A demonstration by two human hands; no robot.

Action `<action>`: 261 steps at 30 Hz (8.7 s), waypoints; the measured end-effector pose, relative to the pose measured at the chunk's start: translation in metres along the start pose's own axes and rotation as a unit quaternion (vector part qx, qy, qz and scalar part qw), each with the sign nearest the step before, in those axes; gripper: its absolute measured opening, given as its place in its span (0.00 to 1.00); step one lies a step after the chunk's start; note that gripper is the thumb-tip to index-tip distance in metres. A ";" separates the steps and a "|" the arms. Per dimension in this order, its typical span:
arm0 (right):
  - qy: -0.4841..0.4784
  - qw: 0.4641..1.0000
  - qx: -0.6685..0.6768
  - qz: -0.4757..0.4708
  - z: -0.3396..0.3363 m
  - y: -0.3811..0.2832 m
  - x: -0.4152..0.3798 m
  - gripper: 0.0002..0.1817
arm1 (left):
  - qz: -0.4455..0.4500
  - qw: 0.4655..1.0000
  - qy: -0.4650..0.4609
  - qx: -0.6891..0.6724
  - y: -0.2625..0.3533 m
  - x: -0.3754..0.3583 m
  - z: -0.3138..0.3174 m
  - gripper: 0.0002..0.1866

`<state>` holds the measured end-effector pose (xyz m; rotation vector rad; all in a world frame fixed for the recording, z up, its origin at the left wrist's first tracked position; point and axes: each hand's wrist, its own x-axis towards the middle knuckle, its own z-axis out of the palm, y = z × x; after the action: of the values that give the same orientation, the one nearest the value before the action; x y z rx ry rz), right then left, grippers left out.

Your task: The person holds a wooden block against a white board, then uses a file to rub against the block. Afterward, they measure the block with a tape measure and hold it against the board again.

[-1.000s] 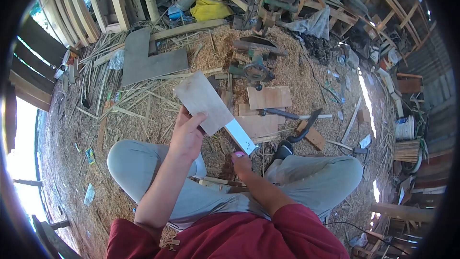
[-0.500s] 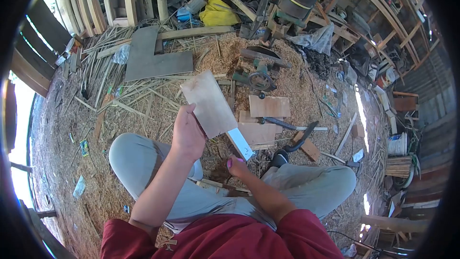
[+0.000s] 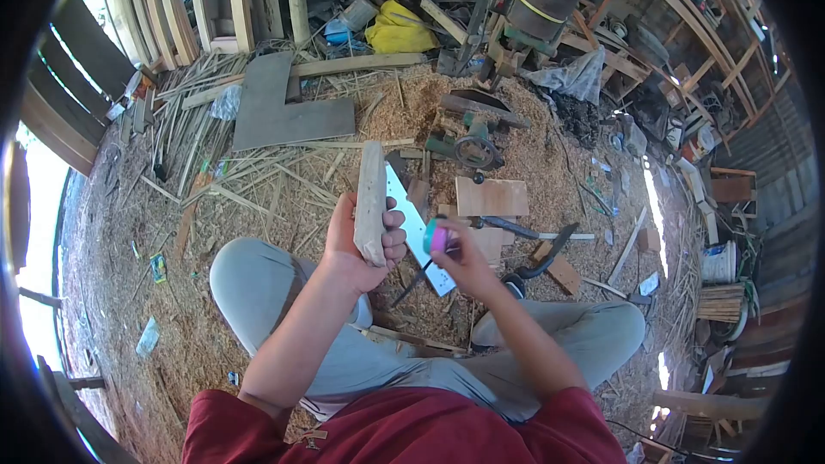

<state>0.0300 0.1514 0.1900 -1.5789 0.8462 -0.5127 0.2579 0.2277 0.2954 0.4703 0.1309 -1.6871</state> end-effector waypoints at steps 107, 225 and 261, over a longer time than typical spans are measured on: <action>-0.114 0.952 0.227 0.170 -0.023 -0.030 -0.067 0.19 | 0.198 0.916 -0.053 0.344 -0.013 0.044 0.048 0.46; -0.022 0.977 0.211 -0.011 -0.031 -0.064 -0.076 0.20 | 0.296 0.908 -0.006 0.296 -0.094 0.044 0.019 0.35; -0.033 0.947 0.316 0.042 -0.027 -0.064 -0.074 0.19 | 0.300 0.903 0.008 0.308 -0.097 0.041 0.025 0.35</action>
<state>-0.0225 0.1915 0.2678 -0.9595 0.6097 -0.5927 0.1541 0.1990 0.2853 0.8913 -0.5107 -1.0821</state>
